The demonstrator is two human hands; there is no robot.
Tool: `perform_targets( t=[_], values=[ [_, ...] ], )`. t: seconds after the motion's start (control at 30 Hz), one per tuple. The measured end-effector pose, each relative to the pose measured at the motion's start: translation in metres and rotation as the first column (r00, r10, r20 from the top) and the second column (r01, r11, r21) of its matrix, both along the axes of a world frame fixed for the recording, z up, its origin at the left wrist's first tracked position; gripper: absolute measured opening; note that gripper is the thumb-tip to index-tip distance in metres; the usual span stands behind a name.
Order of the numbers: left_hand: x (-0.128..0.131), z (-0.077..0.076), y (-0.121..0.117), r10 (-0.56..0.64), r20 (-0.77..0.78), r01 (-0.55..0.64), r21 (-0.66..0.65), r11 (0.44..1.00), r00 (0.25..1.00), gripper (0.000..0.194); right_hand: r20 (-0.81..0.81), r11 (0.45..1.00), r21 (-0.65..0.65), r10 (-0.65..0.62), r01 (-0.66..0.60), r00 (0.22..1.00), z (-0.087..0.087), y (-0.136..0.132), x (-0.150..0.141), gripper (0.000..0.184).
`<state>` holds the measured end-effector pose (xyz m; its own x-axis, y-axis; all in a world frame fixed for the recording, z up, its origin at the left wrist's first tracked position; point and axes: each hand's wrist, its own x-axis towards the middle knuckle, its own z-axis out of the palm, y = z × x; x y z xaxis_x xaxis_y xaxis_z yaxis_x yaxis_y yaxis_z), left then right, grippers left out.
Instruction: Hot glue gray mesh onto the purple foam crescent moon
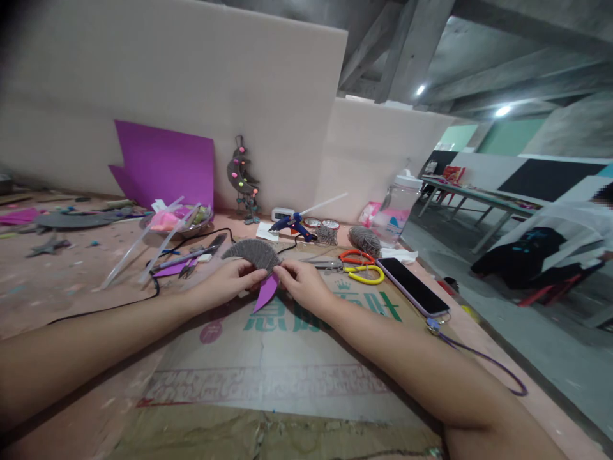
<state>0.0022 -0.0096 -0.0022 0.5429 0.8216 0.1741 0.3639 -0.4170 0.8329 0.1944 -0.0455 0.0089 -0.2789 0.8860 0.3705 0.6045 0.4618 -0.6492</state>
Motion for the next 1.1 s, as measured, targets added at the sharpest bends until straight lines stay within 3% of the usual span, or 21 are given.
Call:
perform_targets(
  t=[0.33,0.57,0.67,0.77,0.87,0.97,1.1],
  values=[
    [-0.001,0.002,0.002,0.068,0.003,-0.068,0.036,0.997,0.998,0.047,-0.061,0.996,-0.088,-0.013,0.008,0.998,-0.002,-0.002,-0.002,0.016],
    [0.000,-0.004,0.003,0.162,0.119,-0.153,-0.080,0.985,0.980,0.041,-0.018,0.987,0.152,-0.048,0.051,0.999,-0.001,-0.005,-0.001,0.011],
    [-0.001,-0.005,0.001,0.086,0.123,-0.074,-0.100,0.992,0.989,0.045,0.026,0.973,0.224,-0.062,0.055,0.998,-0.002,-0.007,0.000,0.009],
    [-0.004,-0.005,-0.001,-0.054,0.188,0.051,0.018,0.999,0.981,0.046,0.086,0.937,0.349,-0.066,0.032,0.994,-0.003,-0.006,0.003,0.006],
    [-0.007,-0.004,-0.003,-0.110,0.231,0.081,0.134,0.988,0.967,0.047,0.163,0.871,0.490,-0.065,-0.024,0.985,-0.003,-0.004,0.007,0.006],
    [-0.007,-0.005,-0.005,-0.082,0.246,0.058,0.103,0.993,0.966,0.049,0.219,0.829,0.555,-0.066,-0.069,0.974,-0.003,-0.001,0.008,0.007],
    [-0.004,-0.006,-0.007,0.076,0.282,-0.058,-0.073,0.996,0.956,0.043,0.297,0.846,0.523,-0.067,-0.103,0.952,-0.003,0.000,0.006,0.008]
  ],
)
